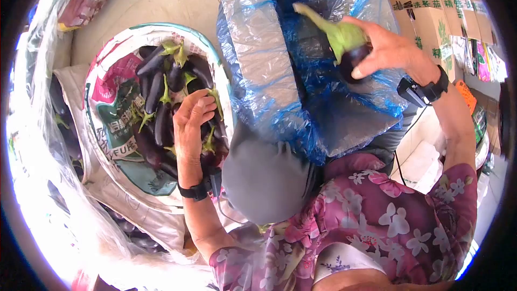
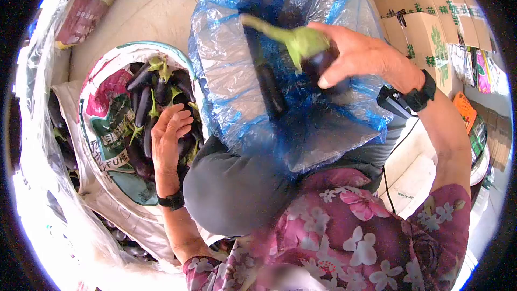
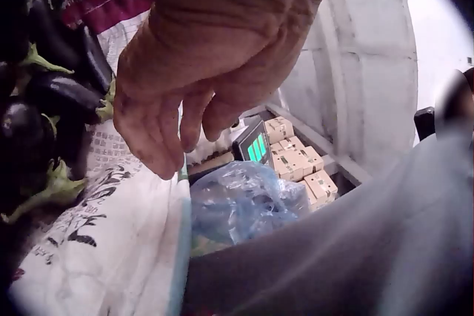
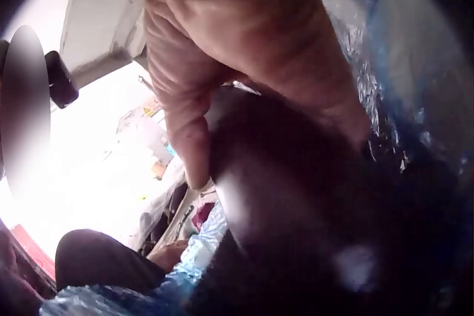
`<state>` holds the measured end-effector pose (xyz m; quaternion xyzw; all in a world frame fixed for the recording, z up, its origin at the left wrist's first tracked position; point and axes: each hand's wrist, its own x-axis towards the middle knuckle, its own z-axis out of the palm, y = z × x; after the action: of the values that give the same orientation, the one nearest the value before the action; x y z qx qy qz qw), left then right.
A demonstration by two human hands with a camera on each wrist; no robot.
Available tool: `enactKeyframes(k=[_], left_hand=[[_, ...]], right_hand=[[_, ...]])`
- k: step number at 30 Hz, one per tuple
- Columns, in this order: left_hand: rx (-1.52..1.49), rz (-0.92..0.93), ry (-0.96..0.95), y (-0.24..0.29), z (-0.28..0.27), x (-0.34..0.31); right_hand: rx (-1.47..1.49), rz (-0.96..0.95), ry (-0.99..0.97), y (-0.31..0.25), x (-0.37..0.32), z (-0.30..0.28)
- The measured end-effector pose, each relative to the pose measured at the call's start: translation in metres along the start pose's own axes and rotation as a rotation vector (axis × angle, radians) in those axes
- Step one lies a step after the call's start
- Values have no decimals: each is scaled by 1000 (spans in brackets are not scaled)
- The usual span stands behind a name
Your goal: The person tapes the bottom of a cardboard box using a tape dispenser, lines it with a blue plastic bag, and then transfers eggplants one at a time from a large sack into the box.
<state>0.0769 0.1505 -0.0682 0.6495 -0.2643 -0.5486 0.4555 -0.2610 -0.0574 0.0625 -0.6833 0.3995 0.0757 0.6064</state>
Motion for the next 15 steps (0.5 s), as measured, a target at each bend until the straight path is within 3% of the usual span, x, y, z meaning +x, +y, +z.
enactKeyframes(k=[3, 7, 9, 11, 13, 15], left_hand=[[-15, -10, 8, -13, -1, -1], [-31, -34, 26, -27, -1, 1], [-33, -33, 27, -31, 0, 0], [-33, -36, 26, -33, 1, 0], [-39, -33, 25, -33, 3, 0], [-34, -30, 25, -30, 3, 1]], right_hand=[[-385, -237, 25, -7, 0, 4], [-590, -431, 94, -8, 15, 3], [-957, -599, 53, 2, 27, 2], [-998, -549, -12, 8, 39, 7], [-1236, -711, -77, 24, 55, 11], [-1276, -767, -90, 43, 71, 14]])
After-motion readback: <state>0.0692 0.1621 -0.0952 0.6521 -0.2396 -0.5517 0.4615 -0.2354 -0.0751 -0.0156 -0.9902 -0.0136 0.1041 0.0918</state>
